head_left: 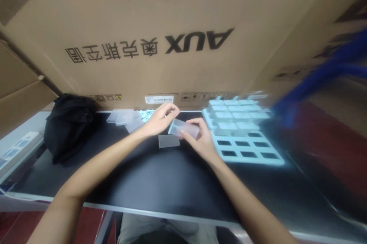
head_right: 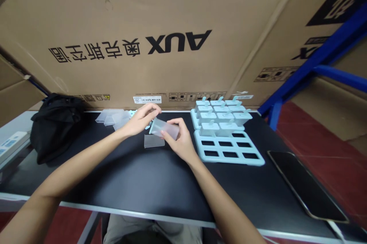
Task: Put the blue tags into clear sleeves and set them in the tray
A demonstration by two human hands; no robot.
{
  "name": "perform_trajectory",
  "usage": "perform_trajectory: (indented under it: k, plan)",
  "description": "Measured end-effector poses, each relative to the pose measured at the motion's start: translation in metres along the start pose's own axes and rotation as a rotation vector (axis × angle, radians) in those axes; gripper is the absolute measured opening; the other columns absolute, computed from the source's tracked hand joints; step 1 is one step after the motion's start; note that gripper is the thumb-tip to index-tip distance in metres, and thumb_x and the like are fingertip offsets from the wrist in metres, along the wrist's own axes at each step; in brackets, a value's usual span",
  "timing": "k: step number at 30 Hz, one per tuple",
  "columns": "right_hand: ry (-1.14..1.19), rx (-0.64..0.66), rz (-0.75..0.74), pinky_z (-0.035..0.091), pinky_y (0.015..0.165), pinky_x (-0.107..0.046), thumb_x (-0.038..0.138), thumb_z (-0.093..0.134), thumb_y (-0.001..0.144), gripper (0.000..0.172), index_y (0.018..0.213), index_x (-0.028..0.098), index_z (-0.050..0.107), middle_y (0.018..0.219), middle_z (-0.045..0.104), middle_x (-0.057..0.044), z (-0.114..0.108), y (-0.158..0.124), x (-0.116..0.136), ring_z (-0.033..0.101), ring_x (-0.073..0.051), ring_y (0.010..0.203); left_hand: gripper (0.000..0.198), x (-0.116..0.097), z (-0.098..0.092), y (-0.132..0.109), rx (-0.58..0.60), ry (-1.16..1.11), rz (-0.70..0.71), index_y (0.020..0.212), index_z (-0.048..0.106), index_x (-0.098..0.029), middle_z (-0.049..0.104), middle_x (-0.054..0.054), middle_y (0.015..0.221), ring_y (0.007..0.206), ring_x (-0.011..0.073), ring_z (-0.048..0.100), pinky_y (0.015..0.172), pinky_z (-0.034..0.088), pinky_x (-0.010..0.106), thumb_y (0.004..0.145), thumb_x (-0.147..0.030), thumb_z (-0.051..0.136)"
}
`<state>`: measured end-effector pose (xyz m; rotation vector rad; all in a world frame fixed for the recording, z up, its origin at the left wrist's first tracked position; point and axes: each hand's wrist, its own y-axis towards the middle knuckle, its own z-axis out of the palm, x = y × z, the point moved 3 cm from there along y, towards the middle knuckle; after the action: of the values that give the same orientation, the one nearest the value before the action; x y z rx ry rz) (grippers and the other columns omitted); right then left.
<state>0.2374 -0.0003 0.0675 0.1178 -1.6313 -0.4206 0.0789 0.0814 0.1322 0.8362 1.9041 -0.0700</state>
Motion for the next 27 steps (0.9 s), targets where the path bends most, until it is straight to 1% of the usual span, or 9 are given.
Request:
perform_trajectory:
  k: [5, 10, 12, 14, 17, 19, 21, 24, 27]
  plan:
    - [-0.087, 0.027, -0.040, 0.058, 0.065, -0.036, 0.053, 0.075, 0.079, 0.042, 0.095, 0.025, 0.049, 0.084, 0.066, -0.001, 0.010, -0.007, -0.003, 0.067, -0.019, 0.071, 0.026, 0.000, 0.011, -0.002, -0.205, -0.085, -0.128, 0.098, 0.060, -0.021, 0.066, 0.004, 0.109, 0.107, 0.0202, 0.061, 0.096, 0.051, 0.034, 0.105, -0.040, 0.043]
    - [-0.018, 0.151, -0.029, 0.060, 0.079, -0.040, 0.055, 0.076, 0.080, 0.047, 0.085, 0.027, 0.039, 0.093, 0.073, -0.005, 0.019, -0.010, -0.009, 0.072, -0.021, 0.083, 0.035, -0.010, 0.015, -0.014, -0.222, -0.131, -0.064, 0.106, 0.057, -0.023, 0.064, 0.005, 0.116, 0.114, 0.0207, 0.060, 0.103, 0.049, 0.035, 0.108, -0.049, 0.035]
    - [-0.017, 0.182, -0.049, 0.060, 0.085, -0.042, 0.053, 0.076, 0.080, 0.044, 0.093, 0.026, 0.044, 0.095, 0.073, -0.005, 0.023, -0.010, -0.008, 0.073, -0.022, 0.088, 0.039, -0.014, 0.015, -0.018, -0.213, -0.152, 0.002, 0.109, 0.057, -0.023, 0.062, 0.006, 0.119, 0.117, 0.0216, 0.059, 0.104, 0.049, 0.036, 0.109, -0.053, 0.031]
    - [0.000, 0.214, -0.055, 0.059, 0.092, -0.043, 0.051, 0.074, 0.083, 0.046, 0.112, 0.026, 0.048, 0.100, 0.072, -0.005, 0.025, -0.012, -0.005, 0.074, -0.022, 0.095, 0.043, -0.016, 0.012, -0.021, -0.223, -0.188, 0.065, 0.112, 0.056, -0.024, 0.061, 0.007, 0.122, 0.119, 0.0223, 0.058, 0.106, 0.048, 0.038, 0.109, -0.055, 0.027]
    - [0.024, 0.269, -0.053, 0.058, 0.098, -0.042, 0.047, 0.068, 0.091, 0.053, 0.133, 0.028, 0.042, 0.118, 0.069, -0.008, 0.021, -0.018, 0.002, 0.072, -0.021, 0.108, 0.047, -0.012, 0.003, -0.026, -0.274, -0.233, 0.139, 0.113, 0.055, -0.025, 0.061, 0.008, 0.122, 0.117, 0.0224, 0.058, 0.105, 0.049, 0.039, 0.108, -0.057, 0.021]
    - [-0.034, 0.267, -0.072, 0.059, 0.098, -0.042, 0.045, 0.066, 0.093, 0.053, 0.137, 0.029, 0.042, 0.126, 0.066, -0.010, 0.007, -0.025, 0.007, 0.071, -0.022, 0.112, 0.047, -0.006, -0.004, -0.032, -0.287, -0.212, 0.146, 0.112, 0.054, -0.024, 0.060, 0.008, 0.119, 0.113, 0.0223, 0.059, 0.102, 0.050, 0.039, 0.108, -0.058, 0.023]
    - [-0.138, 0.229, -0.100, 0.060, 0.094, -0.043, 0.045, 0.066, 0.093, 0.045, 0.131, 0.029, 0.050, 0.127, 0.065, -0.010, -0.017, -0.033, 0.010, 0.070, -0.023, 0.112, 0.042, 0.002, -0.009, -0.041, -0.251, -0.139, 0.134, 0.110, 0.055, -0.024, 0.060, 0.009, 0.116, 0.109, 0.0224, 0.059, 0.099, 0.050, 0.039, 0.107, -0.058, 0.030]
    - [-0.312, 0.126, -0.106, 0.062, 0.080, -0.043, 0.052, 0.068, 0.091, 0.034, 0.115, 0.030, 0.060, 0.116, 0.068, -0.009, -0.070, -0.043, 0.016, 0.071, -0.025, 0.096, 0.031, 0.018, -0.009, -0.056, -0.124, 0.013, 0.146, 0.105, 0.057, -0.022, 0.061, 0.009, 0.111, 0.105, 0.0230, 0.058, 0.097, 0.049, 0.040, 0.105, -0.050, 0.043]
    - [-0.497, -0.058, -0.087, 0.059, 0.070, -0.044, 0.064, 0.073, 0.082, 0.041, 0.105, 0.031, 0.064, 0.103, 0.068, -0.010, -0.131, -0.049, 0.027, 0.069, -0.026, 0.086, 0.021, 0.039, -0.003, -0.070, -0.013, 0.099, 0.152, 0.104, 0.058, -0.021, 0.061, 0.009, 0.109, 0.103, 0.0226, 0.057, 0.092, 0.050, 0.039, 0.103, -0.041, 0.051]
